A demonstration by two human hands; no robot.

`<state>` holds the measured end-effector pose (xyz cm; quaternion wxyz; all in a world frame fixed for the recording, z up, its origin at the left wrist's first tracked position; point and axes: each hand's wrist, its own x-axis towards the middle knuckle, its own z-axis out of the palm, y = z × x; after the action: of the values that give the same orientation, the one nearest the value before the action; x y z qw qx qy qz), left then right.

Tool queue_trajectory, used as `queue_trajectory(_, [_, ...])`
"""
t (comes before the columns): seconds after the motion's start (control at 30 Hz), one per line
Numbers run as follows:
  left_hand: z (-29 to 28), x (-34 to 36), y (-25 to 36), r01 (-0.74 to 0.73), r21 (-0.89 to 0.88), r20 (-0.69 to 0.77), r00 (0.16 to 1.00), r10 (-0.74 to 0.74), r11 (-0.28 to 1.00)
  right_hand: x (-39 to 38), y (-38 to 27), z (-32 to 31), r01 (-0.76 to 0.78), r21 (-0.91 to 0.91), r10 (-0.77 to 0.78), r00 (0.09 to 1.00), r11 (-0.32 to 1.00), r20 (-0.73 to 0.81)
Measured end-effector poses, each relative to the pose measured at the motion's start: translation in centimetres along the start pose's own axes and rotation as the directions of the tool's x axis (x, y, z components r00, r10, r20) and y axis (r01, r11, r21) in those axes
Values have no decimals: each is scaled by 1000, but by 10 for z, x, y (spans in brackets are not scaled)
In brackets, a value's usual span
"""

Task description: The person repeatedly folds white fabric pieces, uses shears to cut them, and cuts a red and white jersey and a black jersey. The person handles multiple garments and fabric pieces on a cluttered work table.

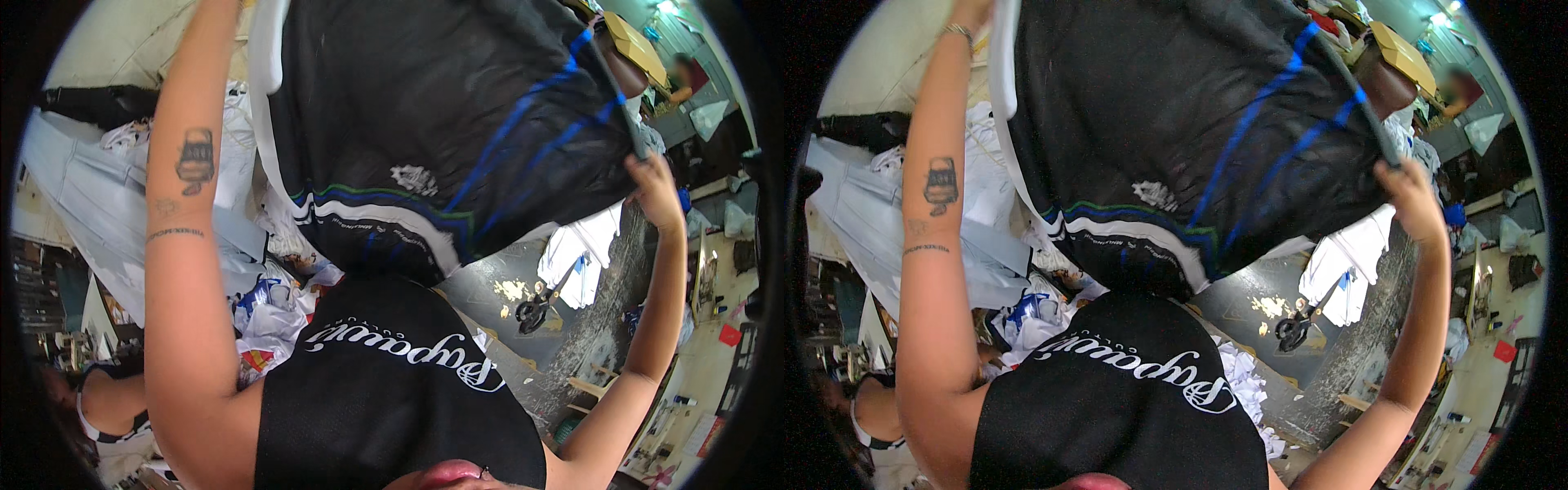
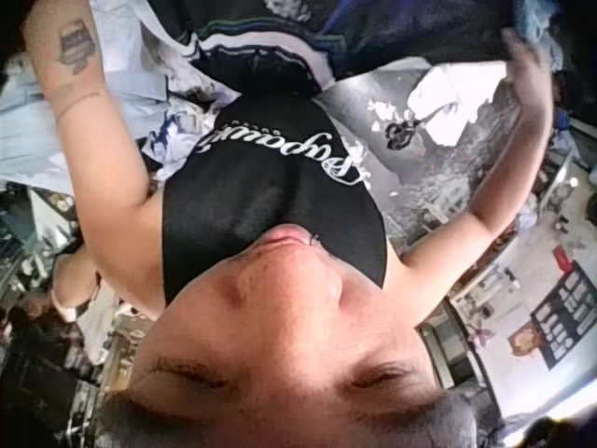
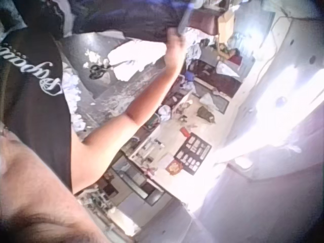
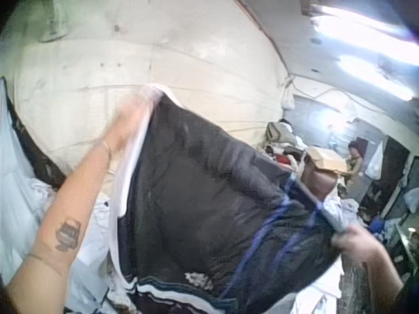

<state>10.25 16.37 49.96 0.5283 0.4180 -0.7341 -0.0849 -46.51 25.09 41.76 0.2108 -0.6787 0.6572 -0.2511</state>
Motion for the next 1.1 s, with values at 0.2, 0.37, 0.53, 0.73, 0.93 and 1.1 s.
queue_trajectory(0.2, [91,-72,-53,-305,254,965,138,-221,918,-36,-45,-113,20,264,31,982,964,-187])
queue_trajectory(0.37, [14,22,-118,140,-198,589,808,4,970,-78,-25,-153,-127,-616,83,992,778,-99])
queue_trajectory(0.53, [-17,57,-116,-10,-236,379,920,102,972,-107,40,-169,-180,-307,125,974,934,-190])
queue_trajectory(0.73, [-22,40,-125,168,-790,403,867,294,589,-170,28,-168,342,282,-291,933,896,-210])
queue_trajectory(0.93, [117,57,-230,342,-360,731,682,35,868,-28,81,-104,-216,-271,203,976,938,-76])
queue_trajectory(1.1, [251,-38,-251,220,411,482,771,-416,885,-8,168,54,-350,-795,-280,802,496,-527])
